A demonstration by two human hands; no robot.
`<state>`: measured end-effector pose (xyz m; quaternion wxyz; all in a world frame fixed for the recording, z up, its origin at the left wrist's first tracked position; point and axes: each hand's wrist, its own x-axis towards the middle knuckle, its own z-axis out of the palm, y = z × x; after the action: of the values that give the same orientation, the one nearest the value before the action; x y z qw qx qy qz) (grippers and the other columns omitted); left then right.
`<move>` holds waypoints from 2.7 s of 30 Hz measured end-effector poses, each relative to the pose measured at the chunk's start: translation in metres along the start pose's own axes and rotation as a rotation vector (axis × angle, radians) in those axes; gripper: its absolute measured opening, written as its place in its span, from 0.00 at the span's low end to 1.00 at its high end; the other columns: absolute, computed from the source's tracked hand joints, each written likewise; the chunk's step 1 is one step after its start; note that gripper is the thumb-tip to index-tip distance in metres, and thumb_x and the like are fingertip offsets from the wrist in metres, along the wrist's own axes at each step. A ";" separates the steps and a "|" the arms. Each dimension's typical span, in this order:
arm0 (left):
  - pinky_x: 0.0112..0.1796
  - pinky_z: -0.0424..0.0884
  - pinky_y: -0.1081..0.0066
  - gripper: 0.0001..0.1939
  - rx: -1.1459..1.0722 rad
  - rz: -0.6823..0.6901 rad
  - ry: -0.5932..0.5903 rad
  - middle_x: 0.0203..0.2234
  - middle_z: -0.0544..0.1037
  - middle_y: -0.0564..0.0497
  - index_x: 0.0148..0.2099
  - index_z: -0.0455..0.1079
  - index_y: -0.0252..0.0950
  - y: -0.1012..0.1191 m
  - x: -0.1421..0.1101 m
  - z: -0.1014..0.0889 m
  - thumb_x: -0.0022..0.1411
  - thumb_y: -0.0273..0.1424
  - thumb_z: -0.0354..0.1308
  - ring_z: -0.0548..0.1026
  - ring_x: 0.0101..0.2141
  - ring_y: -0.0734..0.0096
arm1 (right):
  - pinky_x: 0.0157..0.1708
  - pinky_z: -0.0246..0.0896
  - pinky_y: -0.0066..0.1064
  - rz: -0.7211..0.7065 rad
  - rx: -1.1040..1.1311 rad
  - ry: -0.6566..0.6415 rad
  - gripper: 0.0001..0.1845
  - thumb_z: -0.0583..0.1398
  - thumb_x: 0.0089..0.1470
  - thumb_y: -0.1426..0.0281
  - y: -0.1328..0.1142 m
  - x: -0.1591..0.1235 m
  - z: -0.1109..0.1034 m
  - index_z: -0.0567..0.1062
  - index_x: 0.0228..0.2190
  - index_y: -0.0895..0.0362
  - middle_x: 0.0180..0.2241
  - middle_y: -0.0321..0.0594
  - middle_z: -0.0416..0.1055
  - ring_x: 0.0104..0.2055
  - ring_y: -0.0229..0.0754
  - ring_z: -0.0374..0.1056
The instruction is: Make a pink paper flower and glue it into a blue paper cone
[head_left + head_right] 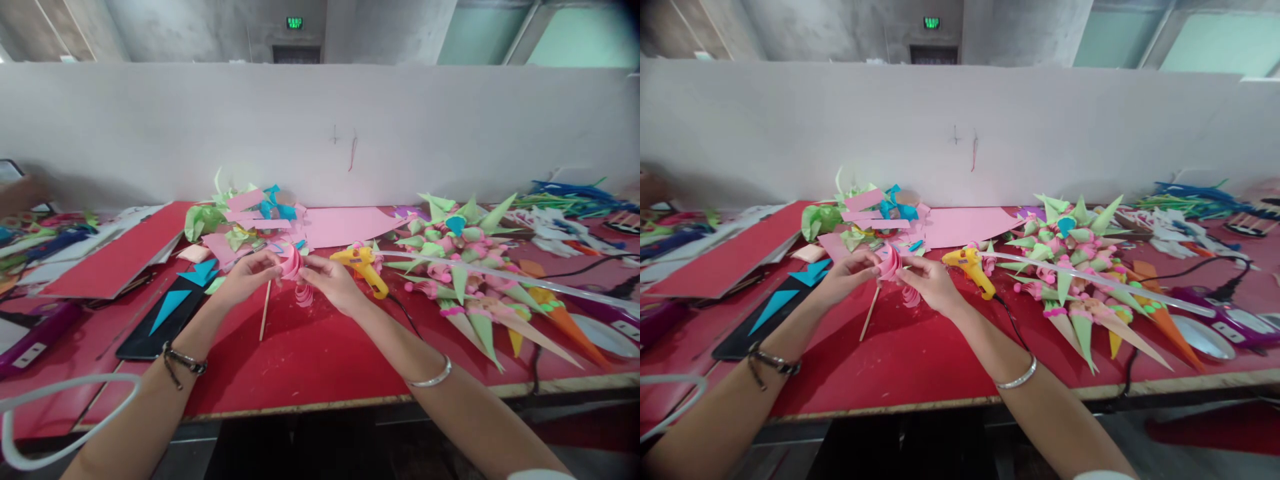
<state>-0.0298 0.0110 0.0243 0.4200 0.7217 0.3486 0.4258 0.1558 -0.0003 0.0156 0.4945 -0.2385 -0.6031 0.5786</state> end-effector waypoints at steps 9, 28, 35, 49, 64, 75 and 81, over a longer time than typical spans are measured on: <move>0.30 0.64 0.76 0.05 -0.033 -0.011 -0.002 0.20 0.70 0.56 0.29 0.65 0.35 -0.001 0.000 0.000 0.53 0.31 0.56 0.69 0.23 0.78 | 0.32 0.61 0.26 0.023 0.025 0.008 0.13 0.60 0.43 0.70 0.001 0.000 0.000 0.74 0.35 0.56 0.26 0.33 0.68 0.27 0.31 0.63; 0.34 0.63 0.74 0.05 0.084 0.049 0.121 0.27 0.72 0.53 0.28 0.68 0.35 -0.002 0.001 -0.002 0.51 0.31 0.58 0.69 0.31 0.74 | 0.25 0.60 0.24 0.062 -0.002 0.140 0.10 0.60 0.43 0.64 0.002 0.004 -0.004 0.69 0.28 0.56 0.24 0.31 0.65 0.23 0.29 0.60; 0.35 0.63 0.72 0.05 0.076 0.096 0.149 0.26 0.72 0.52 0.26 0.69 0.34 0.000 0.003 0.000 0.49 0.31 0.59 0.68 0.30 0.73 | 0.27 0.59 0.24 0.018 -0.061 0.092 0.09 0.61 0.42 0.67 0.003 0.003 -0.002 0.67 0.26 0.56 0.26 0.32 0.65 0.25 0.30 0.61; 0.35 0.64 0.70 0.05 0.141 0.095 0.139 0.26 0.72 0.51 0.27 0.71 0.35 0.000 0.002 -0.001 0.50 0.32 0.58 0.69 0.31 0.71 | 0.24 0.58 0.24 -0.003 -0.100 0.148 0.10 0.59 0.44 0.64 0.004 0.002 -0.002 0.66 0.26 0.56 0.23 0.31 0.63 0.21 0.30 0.59; 0.33 0.63 0.72 0.05 0.297 0.239 0.083 0.25 0.71 0.50 0.28 0.73 0.36 0.005 0.002 0.017 0.51 0.32 0.58 0.67 0.29 0.72 | 0.31 0.67 0.30 0.069 -0.084 0.138 0.20 0.58 0.45 0.59 0.008 0.001 -0.002 0.71 0.39 0.54 0.32 0.37 0.70 0.30 0.36 0.67; 0.32 0.63 0.74 0.11 0.341 0.031 0.040 0.29 0.72 0.50 0.35 0.68 0.33 -0.004 0.001 0.009 0.56 0.36 0.51 0.68 0.30 0.72 | 0.31 0.65 0.29 0.089 -0.087 0.034 0.12 0.55 0.49 0.62 -0.020 -0.008 0.004 0.74 0.33 0.54 0.30 0.36 0.71 0.28 0.34 0.67; 0.30 0.62 0.75 0.10 0.536 0.080 -0.209 0.30 0.73 0.51 0.37 0.69 0.37 -0.008 0.000 0.017 0.53 0.35 0.54 0.68 0.28 0.74 | 0.32 0.61 0.29 0.005 -0.500 -0.057 0.11 0.52 0.52 0.68 -0.039 -0.035 -0.007 0.75 0.29 0.54 0.29 0.37 0.70 0.32 0.37 0.66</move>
<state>-0.0157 0.0088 0.0124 0.2310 0.8600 0.3749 0.2580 0.1870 -0.0353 0.0396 0.4014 -0.3384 -0.7408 0.4190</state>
